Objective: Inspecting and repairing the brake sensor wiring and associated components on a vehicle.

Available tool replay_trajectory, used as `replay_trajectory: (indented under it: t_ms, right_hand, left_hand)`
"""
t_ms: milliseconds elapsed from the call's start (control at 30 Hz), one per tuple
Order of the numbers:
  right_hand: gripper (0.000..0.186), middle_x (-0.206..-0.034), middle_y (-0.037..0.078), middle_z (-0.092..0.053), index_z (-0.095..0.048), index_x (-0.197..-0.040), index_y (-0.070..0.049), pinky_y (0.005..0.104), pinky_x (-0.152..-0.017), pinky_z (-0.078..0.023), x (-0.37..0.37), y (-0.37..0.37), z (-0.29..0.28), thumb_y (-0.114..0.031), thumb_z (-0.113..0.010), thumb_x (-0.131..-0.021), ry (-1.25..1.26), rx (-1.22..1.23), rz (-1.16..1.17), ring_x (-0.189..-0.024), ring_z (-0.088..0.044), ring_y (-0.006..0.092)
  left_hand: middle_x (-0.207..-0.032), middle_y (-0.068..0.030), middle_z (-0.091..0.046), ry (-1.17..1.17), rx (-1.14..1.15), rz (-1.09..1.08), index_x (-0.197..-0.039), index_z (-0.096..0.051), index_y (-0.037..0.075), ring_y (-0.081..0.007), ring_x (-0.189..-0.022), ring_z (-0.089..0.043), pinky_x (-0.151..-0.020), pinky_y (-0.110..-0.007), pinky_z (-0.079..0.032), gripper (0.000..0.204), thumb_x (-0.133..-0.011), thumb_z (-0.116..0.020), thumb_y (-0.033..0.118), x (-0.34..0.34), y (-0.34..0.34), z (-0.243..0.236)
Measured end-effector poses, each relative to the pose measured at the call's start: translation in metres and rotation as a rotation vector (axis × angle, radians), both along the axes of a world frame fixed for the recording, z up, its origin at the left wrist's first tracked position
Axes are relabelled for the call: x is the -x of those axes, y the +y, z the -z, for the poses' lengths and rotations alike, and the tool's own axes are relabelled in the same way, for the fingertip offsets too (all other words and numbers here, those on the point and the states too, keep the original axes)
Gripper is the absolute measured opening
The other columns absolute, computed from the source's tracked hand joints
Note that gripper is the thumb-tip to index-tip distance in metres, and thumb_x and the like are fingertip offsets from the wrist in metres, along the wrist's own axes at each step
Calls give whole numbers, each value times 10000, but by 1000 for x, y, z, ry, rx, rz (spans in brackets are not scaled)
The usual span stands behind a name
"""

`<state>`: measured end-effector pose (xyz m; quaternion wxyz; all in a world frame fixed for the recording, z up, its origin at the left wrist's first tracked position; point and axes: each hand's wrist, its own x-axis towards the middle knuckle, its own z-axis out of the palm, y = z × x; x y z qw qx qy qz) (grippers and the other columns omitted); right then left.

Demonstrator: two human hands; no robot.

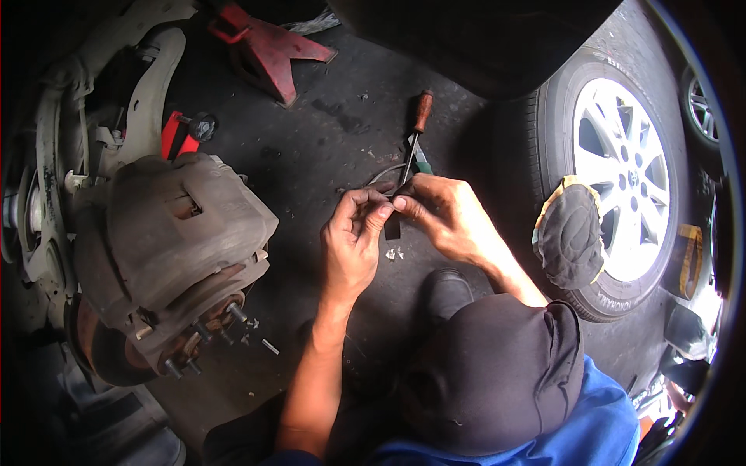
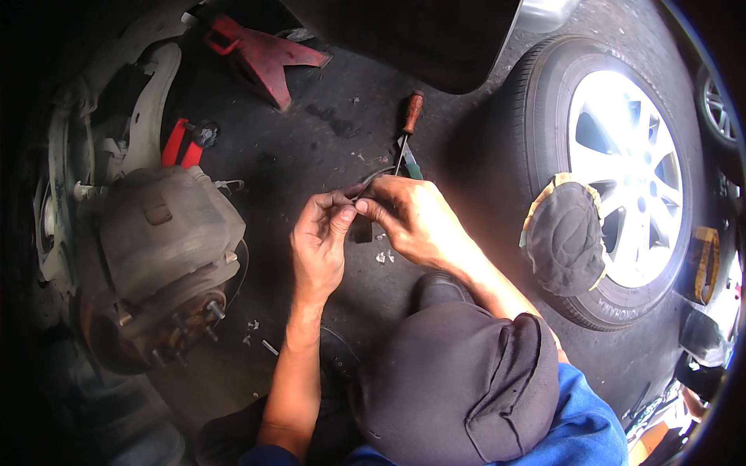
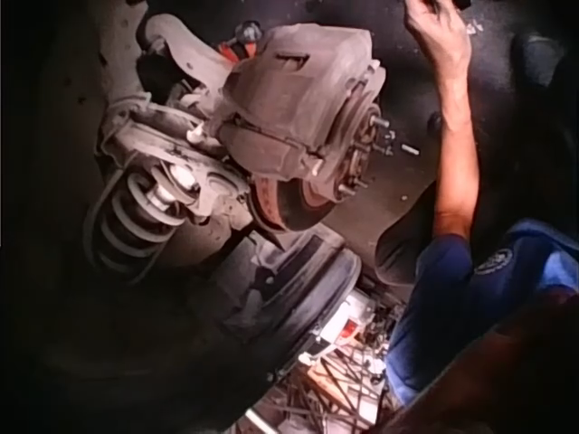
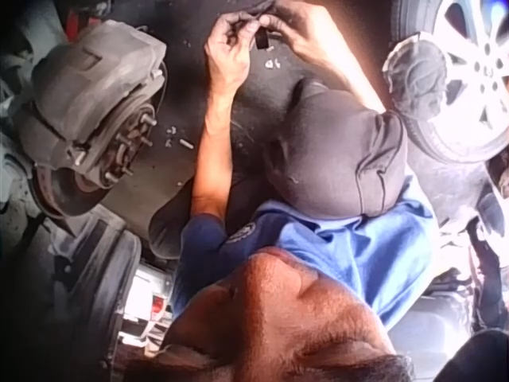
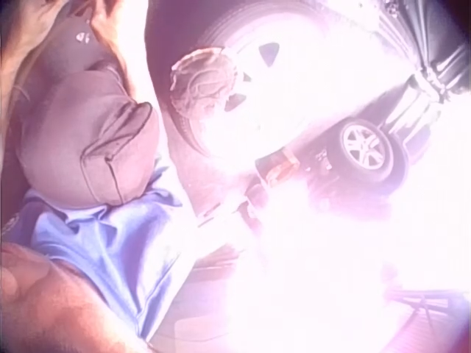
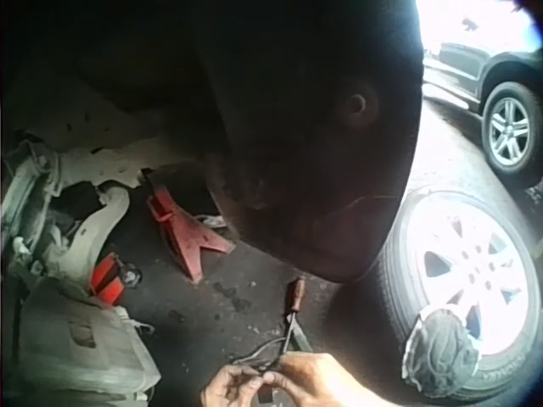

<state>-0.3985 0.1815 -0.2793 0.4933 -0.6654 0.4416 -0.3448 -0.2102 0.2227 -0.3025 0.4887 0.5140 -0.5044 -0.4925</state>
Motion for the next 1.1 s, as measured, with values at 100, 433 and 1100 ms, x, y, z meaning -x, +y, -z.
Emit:
replay_trajectory:
  t_ms: [100,433,1100]
  right_hand:
    - [264,-800,184,-662,-699,-953,53,439,-659,-500,-2,2,-2,-198,-739,-1022,-41,-141,12,-697,-668,332]
    - [183,-913,158,-675,-716,-1012,12,444,-750,-561,-8,1,17,-143,-791,-951,66,249,72,-844,-711,374]
    - [202,-1013,175,-726,-742,-1129,-10,451,-843,-572,-22,-25,75,-111,-746,-954,107,205,134,-971,-730,362]
  left_hand:
    - [-1216,-138,-771,-46,27,-6,-1164,-675,-46,-150,-1071,-717,-949,-308,-566,166,-1106,-650,107,-2,0,1]
    - [-1186,-111,-731,23,-83,-13,-1254,-637,-49,-144,-1105,-678,-1006,-300,-538,245,-1110,-660,148,-1,3,0]
    - [-1066,-172,-699,-933,305,-14,-1080,-674,-28,-395,-983,-689,-862,-460,-541,205,-1054,-682,174,-50,-6,-4]
